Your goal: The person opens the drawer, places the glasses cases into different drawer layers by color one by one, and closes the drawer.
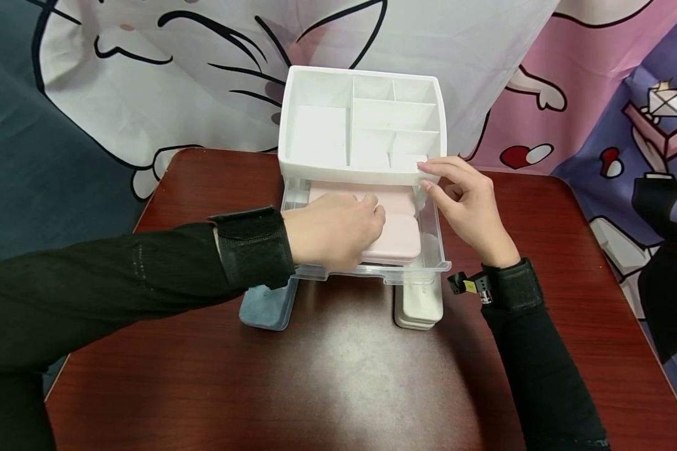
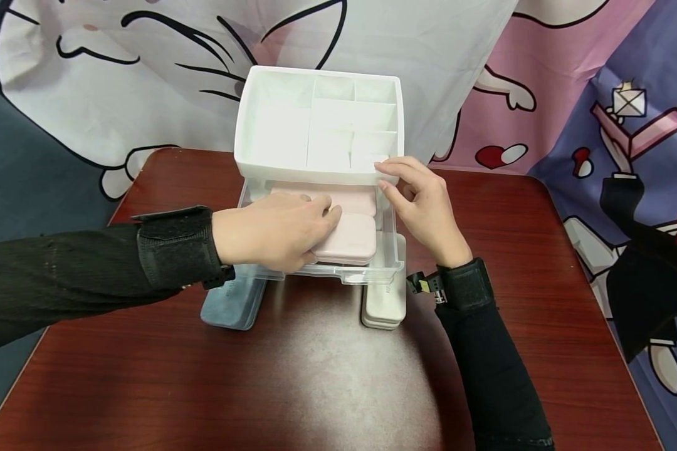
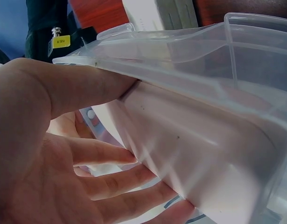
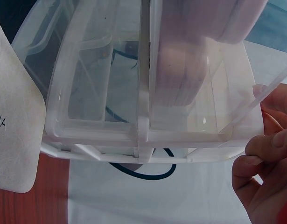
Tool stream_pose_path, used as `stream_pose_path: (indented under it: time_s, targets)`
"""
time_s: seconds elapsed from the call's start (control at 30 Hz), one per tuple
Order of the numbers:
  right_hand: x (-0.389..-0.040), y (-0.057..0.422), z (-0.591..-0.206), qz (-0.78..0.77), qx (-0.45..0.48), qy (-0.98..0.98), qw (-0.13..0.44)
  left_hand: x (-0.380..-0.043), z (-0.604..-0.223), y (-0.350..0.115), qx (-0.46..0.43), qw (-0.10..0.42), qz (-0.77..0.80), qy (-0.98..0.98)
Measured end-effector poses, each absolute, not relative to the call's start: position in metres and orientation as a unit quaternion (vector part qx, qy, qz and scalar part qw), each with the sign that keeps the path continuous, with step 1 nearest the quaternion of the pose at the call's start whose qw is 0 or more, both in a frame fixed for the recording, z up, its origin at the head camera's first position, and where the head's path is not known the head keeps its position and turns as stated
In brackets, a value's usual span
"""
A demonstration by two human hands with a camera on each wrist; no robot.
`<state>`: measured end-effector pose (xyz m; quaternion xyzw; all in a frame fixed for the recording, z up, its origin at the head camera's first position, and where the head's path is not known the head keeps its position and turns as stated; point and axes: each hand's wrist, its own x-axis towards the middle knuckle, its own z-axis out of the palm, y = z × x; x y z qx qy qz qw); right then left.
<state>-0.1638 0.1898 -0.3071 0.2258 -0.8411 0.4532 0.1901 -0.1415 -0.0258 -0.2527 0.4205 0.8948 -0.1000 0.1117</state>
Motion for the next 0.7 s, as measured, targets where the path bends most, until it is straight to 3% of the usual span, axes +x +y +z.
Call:
stream_pose_path:
  time_s: [0.7]
  targets:
    - [-0.1647, 0.191, -0.3082, 0.449, 0.227, -0.842, 0.193, -0.1407, -0.2528, -0.0231, 0.424, 0.114, -0.104, 0.892]
